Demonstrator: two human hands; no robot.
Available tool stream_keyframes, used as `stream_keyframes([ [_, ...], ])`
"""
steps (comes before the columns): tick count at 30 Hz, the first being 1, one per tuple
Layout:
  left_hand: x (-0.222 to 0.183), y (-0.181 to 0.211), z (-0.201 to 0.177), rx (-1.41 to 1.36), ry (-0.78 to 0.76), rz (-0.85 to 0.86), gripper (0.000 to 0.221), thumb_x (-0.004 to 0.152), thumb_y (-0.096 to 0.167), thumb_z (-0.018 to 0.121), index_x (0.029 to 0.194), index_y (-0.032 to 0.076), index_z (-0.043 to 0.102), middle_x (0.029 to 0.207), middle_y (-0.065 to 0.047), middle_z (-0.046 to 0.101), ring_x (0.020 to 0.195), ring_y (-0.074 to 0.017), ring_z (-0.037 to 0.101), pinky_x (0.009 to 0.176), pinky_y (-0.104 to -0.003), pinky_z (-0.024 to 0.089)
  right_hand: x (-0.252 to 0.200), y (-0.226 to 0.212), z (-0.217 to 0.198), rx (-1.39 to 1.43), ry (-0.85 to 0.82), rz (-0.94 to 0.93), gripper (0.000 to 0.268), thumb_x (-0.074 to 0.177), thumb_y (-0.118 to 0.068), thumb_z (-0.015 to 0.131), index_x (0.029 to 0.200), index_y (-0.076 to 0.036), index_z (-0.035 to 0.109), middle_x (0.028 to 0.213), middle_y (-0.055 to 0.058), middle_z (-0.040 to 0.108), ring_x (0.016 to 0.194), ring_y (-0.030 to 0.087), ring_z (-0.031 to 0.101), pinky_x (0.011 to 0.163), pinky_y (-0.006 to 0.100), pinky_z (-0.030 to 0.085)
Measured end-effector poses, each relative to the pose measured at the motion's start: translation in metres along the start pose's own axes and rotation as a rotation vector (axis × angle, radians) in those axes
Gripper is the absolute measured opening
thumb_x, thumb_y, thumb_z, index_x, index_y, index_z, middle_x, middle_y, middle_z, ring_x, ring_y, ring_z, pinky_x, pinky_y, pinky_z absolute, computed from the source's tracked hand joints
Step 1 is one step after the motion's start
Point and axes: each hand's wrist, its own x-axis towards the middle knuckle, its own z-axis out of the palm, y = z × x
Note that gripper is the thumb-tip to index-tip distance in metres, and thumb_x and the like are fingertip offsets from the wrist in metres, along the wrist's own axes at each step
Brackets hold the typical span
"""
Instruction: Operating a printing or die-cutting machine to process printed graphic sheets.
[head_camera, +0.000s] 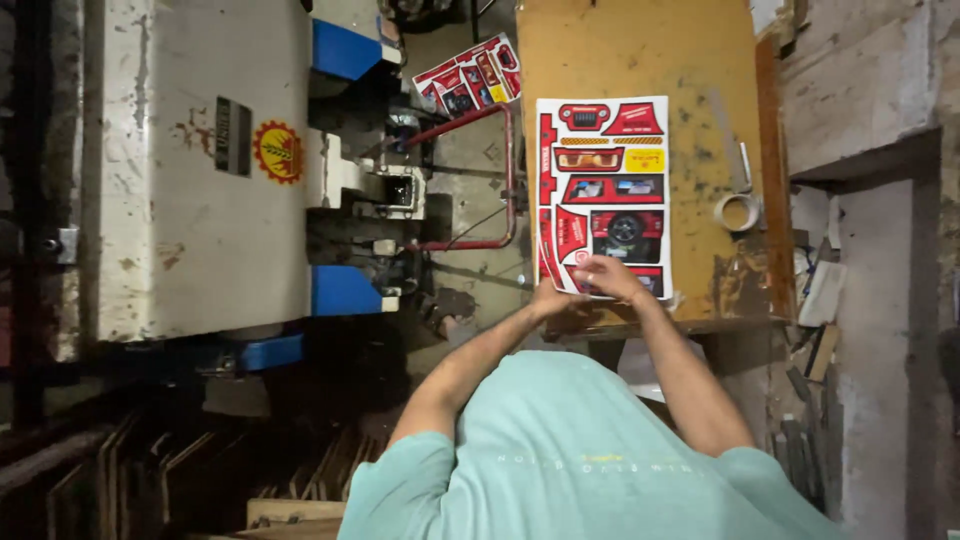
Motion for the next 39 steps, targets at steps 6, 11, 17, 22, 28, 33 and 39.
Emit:
stream_keyframes([
  [6, 0.009, 0.060, 0.016, 0.143, 0.647, -0.123, 0.031, 0.076, 0.021, 0.082, 0.101, 0.003, 0.075, 0.086, -0.013, 0.078, 0.072, -0.0221, 0.075, 0.066, -0.038, 0.060, -0.093, -0.018, -0.059, -0.391, 0.601, 0.264, 0.052, 0.086, -0.032, 0.087, 0.123, 0.001, 0.070, 0.111, 0.018, 0.073, 0.101, 0.022, 0.068, 0.088, 0.033, 0.053],
  [11, -0.044, 0.149, 0.002, 0.156, 0.500, 0.255, 0.029, 0.083, 0.021, 0.080, 0.104, 0.003, 0.073, 0.085, -0.008, 0.076, 0.073, -0.0181, 0.073, 0.068, -0.036, 0.059, -0.088, 0.039, -0.045, 0.715, 0.282, 0.123, 0.048, 0.099, -0.011, 0.067, 0.145, -0.003, 0.057, 0.137, 0.011, 0.065, 0.122, 0.017, 0.062, 0.103, 0.029, 0.051],
  [17, -0.143, 0.197, -0.107, 0.141, 0.528, 0.579, 0.032, 0.089, 0.013, 0.080, 0.117, 0.000, 0.072, 0.096, -0.002, 0.075, 0.085, -0.0089, 0.065, 0.075, -0.031, 0.057, -0.021, -0.134, 0.014, 1.162, -0.131, 0.097, 0.066, 0.090, 0.007, 0.052, 0.153, -0.009, 0.045, 0.129, 0.002, 0.062, 0.118, 0.016, 0.064, 0.102, 0.030, 0.053],
  [22, -0.246, 0.200, -0.212, 0.062, 0.873, 0.612, 0.037, 0.087, 0.011, 0.079, 0.122, 0.000, 0.070, 0.100, -0.002, 0.076, 0.085, -0.0074, 0.068, 0.072, -0.028, 0.059, 0.047, -0.215, 0.079, 0.786, -0.097, -0.056, 0.057, 0.100, 0.003, 0.061, 0.156, 0.004, 0.049, 0.110, 0.002, 0.063, 0.092, 0.009, 0.063, 0.078, 0.022, 0.052],
  [28, -0.272, 0.110, -0.354, -0.125, 1.128, 0.325, 0.019, 0.086, 0.008, 0.077, 0.102, 0.002, 0.069, 0.076, -0.005, 0.072, 0.059, -0.0115, 0.067, 0.049, -0.027, 0.053, 0.121, -0.315, 0.196, 0.552, 0.024, -0.075, 0.050, 0.091, -0.002, 0.068, 0.138, -0.001, 0.050, 0.092, 0.004, 0.073, 0.074, 0.009, 0.067, 0.062, 0.023, 0.053],
  [33, -0.221, 0.047, -0.457, -0.126, 1.343, -0.007, 0.025, 0.070, 0.014, 0.083, 0.090, 0.003, 0.074, 0.077, -0.010, 0.078, 0.067, -0.0180, 0.074, 0.063, -0.034, 0.059, 0.235, -0.250, 0.279, 0.235, 0.319, 0.028, 0.042, 0.088, -0.001, 0.067, 0.129, -0.003, 0.055, 0.085, 0.010, 0.072, 0.068, 0.016, 0.065, 0.055, 0.030, 0.050],
  [39, -0.204, 0.060, -0.486, -0.005, 1.407, -0.232, 0.031, 0.065, 0.023, 0.086, 0.090, 0.009, 0.076, 0.086, -0.011, 0.079, 0.076, -0.0241, 0.074, 0.074, -0.038, 0.058, 0.261, -0.236, 0.274, -0.287, 0.389, -0.069, 0.040, 0.086, -0.003, 0.063, 0.126, -0.001, 0.062, 0.087, 0.012, 0.075, 0.078, 0.016, 0.070, 0.073, 0.031, 0.055],
])
